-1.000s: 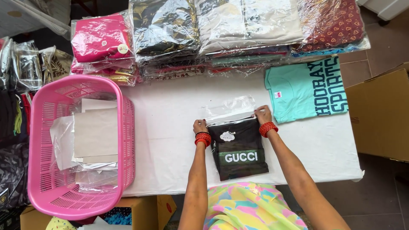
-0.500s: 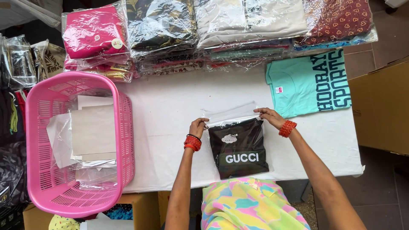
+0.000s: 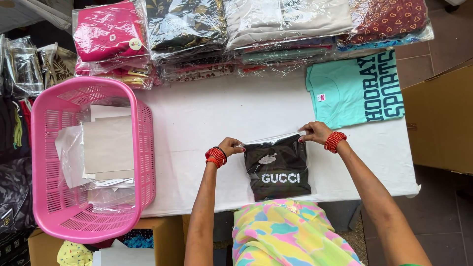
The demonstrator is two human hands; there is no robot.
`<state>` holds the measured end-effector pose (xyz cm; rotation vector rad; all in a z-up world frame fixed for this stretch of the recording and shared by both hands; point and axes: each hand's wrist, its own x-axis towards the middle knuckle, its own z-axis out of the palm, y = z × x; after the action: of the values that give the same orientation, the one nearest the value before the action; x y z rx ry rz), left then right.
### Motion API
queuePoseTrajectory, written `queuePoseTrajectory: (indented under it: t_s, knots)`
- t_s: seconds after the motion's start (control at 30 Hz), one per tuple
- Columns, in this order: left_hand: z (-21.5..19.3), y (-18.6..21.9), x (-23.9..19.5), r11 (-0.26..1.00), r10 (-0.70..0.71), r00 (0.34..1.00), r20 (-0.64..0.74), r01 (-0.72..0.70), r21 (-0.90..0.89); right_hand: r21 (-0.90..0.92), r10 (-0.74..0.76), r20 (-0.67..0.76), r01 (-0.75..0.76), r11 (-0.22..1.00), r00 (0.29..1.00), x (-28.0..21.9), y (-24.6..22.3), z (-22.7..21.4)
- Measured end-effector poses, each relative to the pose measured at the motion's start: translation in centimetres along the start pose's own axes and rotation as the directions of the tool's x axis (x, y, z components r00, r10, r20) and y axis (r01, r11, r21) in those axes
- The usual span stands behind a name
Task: The person folds a black t-shirt and places it into a clear plastic bag, then seals the bag and stacks it. They repeat the process with a light blue t-shirt, folding it and placing it into a bag before stacking it. Finally, they unfold a blue patterned cloth on the table.
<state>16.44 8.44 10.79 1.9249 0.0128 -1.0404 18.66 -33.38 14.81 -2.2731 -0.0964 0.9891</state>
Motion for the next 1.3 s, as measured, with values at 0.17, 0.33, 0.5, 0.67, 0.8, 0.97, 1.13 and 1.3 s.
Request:
queuePoseTrajectory:
  t_s: [0.17, 0.33, 0.5, 0.67, 0.8, 0.97, 1.13, 1.3]
  knots:
    - [0.7, -2.6, 0.7, 0.996, -0.069, 0.982, -0.175, 0.057, -0.071, -0.021, -0.298, -0.173, 0.299, 0.954, 0.939, 2.8, 6.0, 1.9]
    - [2.2, -6.2, 2.2, 0.837, 0.005, 0.989, -0.151, -0.087, -0.541, 0.578, -0.223, -0.16, 0.275, 0.768, 0.961, 4.1, 6.4, 4.7]
    - [5.4, -8.4, 4.5, 0.883, -0.217, 0.901, -0.376, 0.016, -0.469, 0.522, 0.072, -0.34, 0.124, 0.844, 0.938, 7.6, 6.3, 9.5]
    - [3.0, 4.9, 0.8, 0.778, 0.153, 0.737, -0.659, 0.321, 0.54, 0.456, 0.164, -0.383, 0.032, 0.889, 0.909, 7.8, 2.2, 8.8]
    - [5.9, 4.1, 8.0, 0.731, 0.539, 0.681, -0.496, -0.085, 0.677, 0.469, 0.046, -0.44, 0.186, 0.864, 0.897, 10.1, 2.8, 8.9]
    - [9.5, 7.0, 5.6, 0.681, 0.424, 0.808, -0.408, 0.012, 0.732, 0.387, 0.066, -0.468, 0.137, 0.912, 0.881, 8.3, -1.7, 5.8]
    - [10.4, 3.9, 4.9, 0.653, 0.149, 0.873, -0.465, 0.267, 0.709, 0.407, 0.201, -0.455, 0.002, 0.913, 0.867, 4.5, -6.1, 6.2]
    - [10.6, 1.3, 4.7, 0.721, 0.15, 0.699, -0.699, 0.407, 0.561, -0.321, -0.388, -0.798, 0.221, 0.921, 0.461, -3.6, -8.6, 14.0]
